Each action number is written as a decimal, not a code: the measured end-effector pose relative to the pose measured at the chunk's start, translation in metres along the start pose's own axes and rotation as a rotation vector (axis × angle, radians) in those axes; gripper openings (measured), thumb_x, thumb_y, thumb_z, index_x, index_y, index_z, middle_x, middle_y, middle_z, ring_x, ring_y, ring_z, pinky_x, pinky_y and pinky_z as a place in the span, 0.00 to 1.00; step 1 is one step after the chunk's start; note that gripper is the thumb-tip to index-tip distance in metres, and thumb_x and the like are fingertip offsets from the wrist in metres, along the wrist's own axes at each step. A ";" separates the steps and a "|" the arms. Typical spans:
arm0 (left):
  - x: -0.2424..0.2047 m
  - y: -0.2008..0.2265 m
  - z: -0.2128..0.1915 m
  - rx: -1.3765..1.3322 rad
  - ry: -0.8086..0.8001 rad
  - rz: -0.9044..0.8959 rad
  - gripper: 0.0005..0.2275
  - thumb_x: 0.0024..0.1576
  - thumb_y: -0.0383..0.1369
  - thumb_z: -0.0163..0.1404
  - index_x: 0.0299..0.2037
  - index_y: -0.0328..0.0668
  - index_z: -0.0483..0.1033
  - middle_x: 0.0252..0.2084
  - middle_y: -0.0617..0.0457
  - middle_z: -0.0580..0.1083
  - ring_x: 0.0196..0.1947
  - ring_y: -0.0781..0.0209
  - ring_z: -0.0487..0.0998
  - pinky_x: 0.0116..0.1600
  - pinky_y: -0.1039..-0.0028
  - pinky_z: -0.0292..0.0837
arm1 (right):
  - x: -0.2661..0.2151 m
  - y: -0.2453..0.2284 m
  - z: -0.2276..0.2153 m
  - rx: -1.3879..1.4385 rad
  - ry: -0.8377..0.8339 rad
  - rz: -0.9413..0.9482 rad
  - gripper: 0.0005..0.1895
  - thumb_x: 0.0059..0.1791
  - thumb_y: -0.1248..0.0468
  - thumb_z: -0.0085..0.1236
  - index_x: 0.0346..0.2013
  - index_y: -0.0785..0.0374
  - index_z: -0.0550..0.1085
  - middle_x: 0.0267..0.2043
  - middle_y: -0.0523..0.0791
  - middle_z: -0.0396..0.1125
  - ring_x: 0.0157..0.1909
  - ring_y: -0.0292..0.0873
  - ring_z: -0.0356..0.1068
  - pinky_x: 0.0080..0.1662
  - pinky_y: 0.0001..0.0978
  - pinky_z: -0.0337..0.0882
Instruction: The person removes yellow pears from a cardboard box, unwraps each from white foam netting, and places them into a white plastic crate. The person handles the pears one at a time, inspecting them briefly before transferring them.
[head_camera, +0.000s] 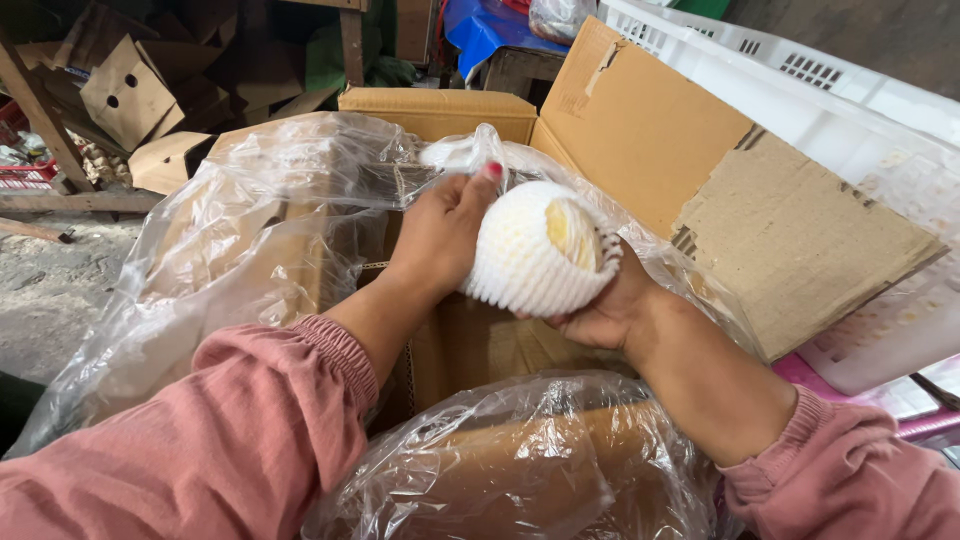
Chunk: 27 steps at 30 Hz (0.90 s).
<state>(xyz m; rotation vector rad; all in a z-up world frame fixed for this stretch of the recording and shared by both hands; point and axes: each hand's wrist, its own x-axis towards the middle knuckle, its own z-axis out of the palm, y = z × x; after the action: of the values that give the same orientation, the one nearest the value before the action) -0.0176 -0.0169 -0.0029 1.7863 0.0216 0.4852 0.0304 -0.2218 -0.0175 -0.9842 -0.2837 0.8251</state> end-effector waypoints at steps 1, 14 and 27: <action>-0.002 0.002 -0.002 0.018 0.037 0.028 0.20 0.64 0.49 0.47 0.42 0.37 0.76 0.34 0.47 0.79 0.35 0.59 0.78 0.46 0.69 0.73 | 0.001 -0.002 -0.004 0.046 -0.092 0.003 0.30 0.57 0.41 0.42 0.60 0.60 0.73 0.47 0.53 0.74 0.39 0.52 0.77 0.32 0.36 0.79; -0.034 0.029 -0.008 0.086 -0.205 0.430 0.44 0.42 0.52 0.64 0.69 0.44 0.61 0.57 0.41 0.77 0.55 0.51 0.82 0.60 0.65 0.76 | -0.019 -0.010 0.043 -0.297 0.177 -0.014 0.43 0.45 0.28 0.31 0.63 0.50 0.66 0.57 0.48 0.70 0.52 0.50 0.74 0.46 0.49 0.80; -0.003 0.011 -0.019 0.207 -0.024 -0.060 0.29 0.56 0.57 0.45 0.57 0.42 0.76 0.49 0.41 0.80 0.47 0.51 0.83 0.54 0.64 0.76 | -0.021 -0.007 0.024 -0.096 -0.005 -0.093 0.32 0.49 0.43 0.59 0.59 0.61 0.71 0.51 0.49 0.74 0.49 0.45 0.75 0.43 0.35 0.80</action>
<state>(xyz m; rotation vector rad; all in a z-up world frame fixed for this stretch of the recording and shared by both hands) -0.0291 -0.0031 0.0098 1.9878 0.1120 0.4309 0.0060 -0.2237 0.0046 -1.0507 -0.3734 0.7342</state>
